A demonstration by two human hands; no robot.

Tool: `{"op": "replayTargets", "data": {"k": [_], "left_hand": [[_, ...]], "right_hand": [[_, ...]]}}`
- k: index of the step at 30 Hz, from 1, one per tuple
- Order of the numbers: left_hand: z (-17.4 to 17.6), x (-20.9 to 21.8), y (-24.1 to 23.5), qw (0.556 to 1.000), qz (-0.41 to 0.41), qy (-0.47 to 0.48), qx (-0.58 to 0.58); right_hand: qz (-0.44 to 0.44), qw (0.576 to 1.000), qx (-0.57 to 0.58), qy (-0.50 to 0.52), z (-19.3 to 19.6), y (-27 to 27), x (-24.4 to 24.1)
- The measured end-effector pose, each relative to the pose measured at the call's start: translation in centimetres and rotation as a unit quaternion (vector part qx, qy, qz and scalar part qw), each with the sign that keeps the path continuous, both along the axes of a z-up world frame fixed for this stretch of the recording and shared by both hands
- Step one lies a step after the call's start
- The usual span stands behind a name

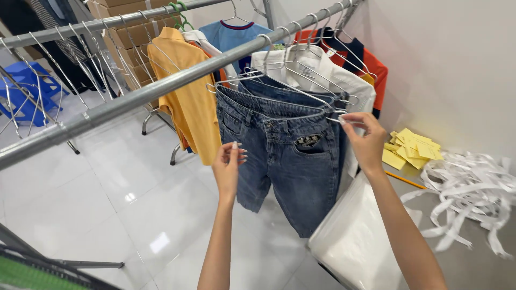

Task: The person picks up folded denim shorts, places them on a hanger, and hangs them on a clothing rack. They repeat this process with a pair of denim jeans and a pair of navy blue shorts, using different hangers for each item.

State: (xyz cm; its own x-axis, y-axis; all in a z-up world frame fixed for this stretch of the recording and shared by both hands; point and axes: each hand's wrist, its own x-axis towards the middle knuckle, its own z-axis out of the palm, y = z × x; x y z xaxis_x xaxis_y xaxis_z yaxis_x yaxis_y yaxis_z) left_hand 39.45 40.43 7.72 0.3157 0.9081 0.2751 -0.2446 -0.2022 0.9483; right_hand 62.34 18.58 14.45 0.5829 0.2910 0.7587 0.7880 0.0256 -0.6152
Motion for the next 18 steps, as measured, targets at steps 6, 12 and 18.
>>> {"op": "replayTargets", "data": {"k": [6, 12, 18], "left_hand": [[0.7, -4.7, -6.7, 0.999, 0.029, -0.026, -0.004], [-3.0, -10.9, -16.2, 0.997, 0.065, -0.008, -0.034], [-9.8, -17.4, -25.8, 0.989, 0.038, 0.095, -0.105]], "right_hand": [[0.053, 0.998, 0.027, -0.024, -0.2, -7.9, -6.1], [0.08, 0.996, 0.016, -0.035, -4.8, -17.4, -13.4], [0.11, 0.985, -0.077, 0.11, -11.9, -27.3, -19.8]]}}
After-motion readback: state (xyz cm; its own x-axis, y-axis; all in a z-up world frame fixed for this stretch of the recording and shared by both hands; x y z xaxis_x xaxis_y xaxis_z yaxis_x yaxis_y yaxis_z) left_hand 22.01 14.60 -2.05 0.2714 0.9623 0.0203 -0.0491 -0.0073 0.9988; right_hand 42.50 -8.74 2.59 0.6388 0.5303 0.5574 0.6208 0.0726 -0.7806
